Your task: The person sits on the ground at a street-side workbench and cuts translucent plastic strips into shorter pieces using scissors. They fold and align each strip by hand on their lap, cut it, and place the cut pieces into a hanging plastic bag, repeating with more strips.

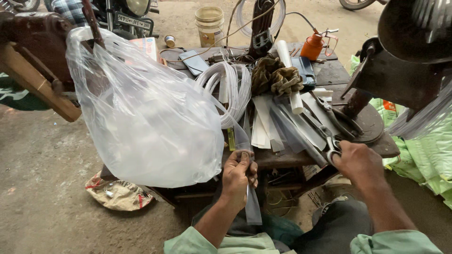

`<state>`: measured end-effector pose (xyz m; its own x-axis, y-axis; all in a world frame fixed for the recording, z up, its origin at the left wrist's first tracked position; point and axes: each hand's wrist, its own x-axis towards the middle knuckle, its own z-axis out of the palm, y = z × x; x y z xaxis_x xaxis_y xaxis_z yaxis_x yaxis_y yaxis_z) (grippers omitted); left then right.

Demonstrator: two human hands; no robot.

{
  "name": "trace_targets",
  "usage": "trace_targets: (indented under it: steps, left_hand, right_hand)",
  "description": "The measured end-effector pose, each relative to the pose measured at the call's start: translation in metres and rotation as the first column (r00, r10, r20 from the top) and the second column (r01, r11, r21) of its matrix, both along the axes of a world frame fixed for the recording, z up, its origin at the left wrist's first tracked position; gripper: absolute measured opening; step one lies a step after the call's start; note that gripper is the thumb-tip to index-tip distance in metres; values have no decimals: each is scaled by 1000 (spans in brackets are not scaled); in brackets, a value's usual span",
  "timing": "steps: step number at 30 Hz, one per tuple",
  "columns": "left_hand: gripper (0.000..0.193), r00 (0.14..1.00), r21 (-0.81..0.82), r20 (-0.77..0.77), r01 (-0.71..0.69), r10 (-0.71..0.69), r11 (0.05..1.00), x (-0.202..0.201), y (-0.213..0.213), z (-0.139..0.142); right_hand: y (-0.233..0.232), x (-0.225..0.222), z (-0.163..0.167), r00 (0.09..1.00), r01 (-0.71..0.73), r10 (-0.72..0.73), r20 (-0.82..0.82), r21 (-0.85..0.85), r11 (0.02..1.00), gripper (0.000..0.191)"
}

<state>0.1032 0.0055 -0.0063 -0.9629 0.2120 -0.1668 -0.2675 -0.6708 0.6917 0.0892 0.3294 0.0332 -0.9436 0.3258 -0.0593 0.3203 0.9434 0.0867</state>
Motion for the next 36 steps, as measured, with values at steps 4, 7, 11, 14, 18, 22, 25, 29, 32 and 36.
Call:
trace_targets:
  steps: [4,7,11,14,18,22,25,29,32,36]
  left_hand:
    - [14,999,-47,48,15,-13,999,-4,-11,4]
    - [14,997,-20,67,29,-27,999,-6,-21,3]
    - [16,998,-12,46,36,-35,999,-8,-29,-1]
    - [16,999,-40,2,41,-41,998,-7,-30,0]
    - [16,996,-75,-6,88,-89,993,-2,-29,4]
    - [15,991,-47,-34,131,-132,990,-3,-32,7]
    - [19,976,-97,-116,171,-182,980,-7,-38,5]
    - [20,974,-67,-129,180,-188,981,-14,-45,4]
    - [21,961,-58,-182,199,-206,978,-17,-53,7]
    - [19,969,-96,-112,211,-222,973,-18,-62,13]
  right_hand:
    - [35,7,10,991,82,-59,116,-205,975,50]
    - [55,33,14,983,129,-89,158,-265,956,49]
    - [46,78,9,983,182,-146,110,-612,770,45]
    - [26,90,14,979,176,-42,200,-718,673,45]
    - [7,76,40,885,86,234,402,-636,767,44]
    - [-8,52,57,830,2,344,440,-618,786,41]
    - [-13,31,62,817,-36,419,396,-690,723,43]
    - [-18,2,66,788,-98,464,405,-661,744,45]
    - [-23,-9,65,781,-87,458,425,-652,754,46]
    - [-25,-11,59,788,-61,485,378,-737,673,47]
